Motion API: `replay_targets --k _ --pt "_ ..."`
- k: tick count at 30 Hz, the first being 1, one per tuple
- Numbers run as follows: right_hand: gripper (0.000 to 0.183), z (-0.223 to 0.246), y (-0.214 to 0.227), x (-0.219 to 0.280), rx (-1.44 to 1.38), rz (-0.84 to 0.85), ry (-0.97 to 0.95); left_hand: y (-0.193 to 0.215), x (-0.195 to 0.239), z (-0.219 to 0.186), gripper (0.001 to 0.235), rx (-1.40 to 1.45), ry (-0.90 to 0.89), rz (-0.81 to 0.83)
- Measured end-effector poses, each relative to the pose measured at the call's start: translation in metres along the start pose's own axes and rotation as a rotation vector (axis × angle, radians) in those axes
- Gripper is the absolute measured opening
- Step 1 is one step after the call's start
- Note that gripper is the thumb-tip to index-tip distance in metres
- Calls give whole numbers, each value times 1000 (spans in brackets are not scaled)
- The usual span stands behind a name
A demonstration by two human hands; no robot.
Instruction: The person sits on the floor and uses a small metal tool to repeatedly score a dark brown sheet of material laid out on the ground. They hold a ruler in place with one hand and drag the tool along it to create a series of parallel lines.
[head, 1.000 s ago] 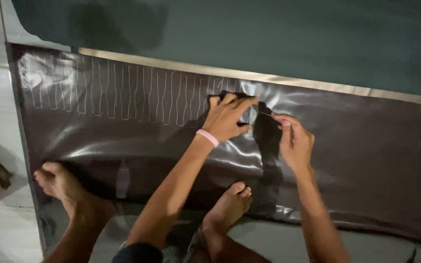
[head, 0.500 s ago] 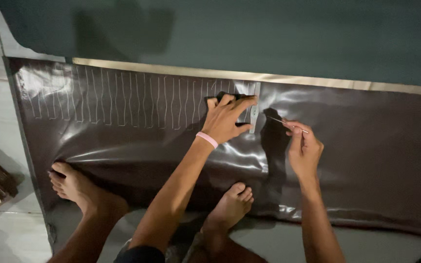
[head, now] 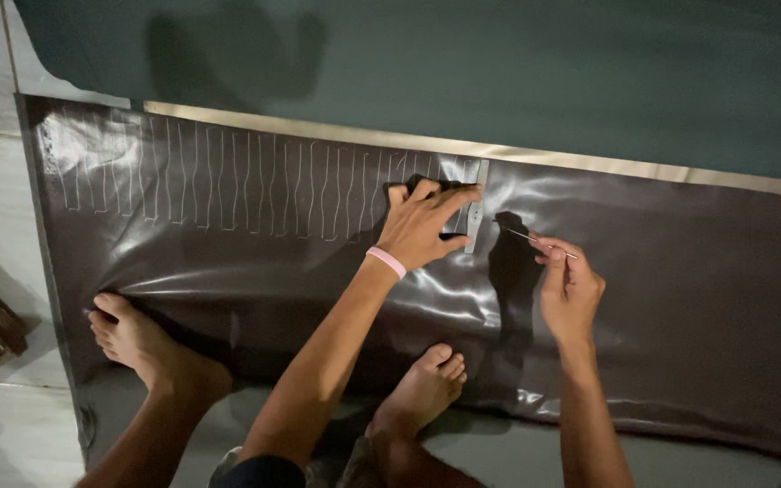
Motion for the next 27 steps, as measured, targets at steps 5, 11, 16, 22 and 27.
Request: replay_targets --k 5,11,16,22,27 --pt "19 -1 2 -3 21 -2 26 1 1 -3 70 -30 -61 -65" --pt "22 19 15 -39 387 -26 -154 -34 -6 -32 61 -361 -17 -102" --pt "19 51 4 -84 290 373 345 -104 -30 -93 77 -1287 104 144" --pt "24 72 -25 -90 573 951 468 -193 -51 -92 71 -1548 589 219" --pt "21 69 -28 -85 617 958 479 -228 -45 -83 60 -1382 631 138"
Point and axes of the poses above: each hand's wrist, its own x-axis away from the middle knuckle, its own y-axis out of the back of the hand, z = x × y, the point moved 1 cm from there along -x, towards the middle knuckle, and after that the axes turned 4 degrees about x, right-handed, at the moved point
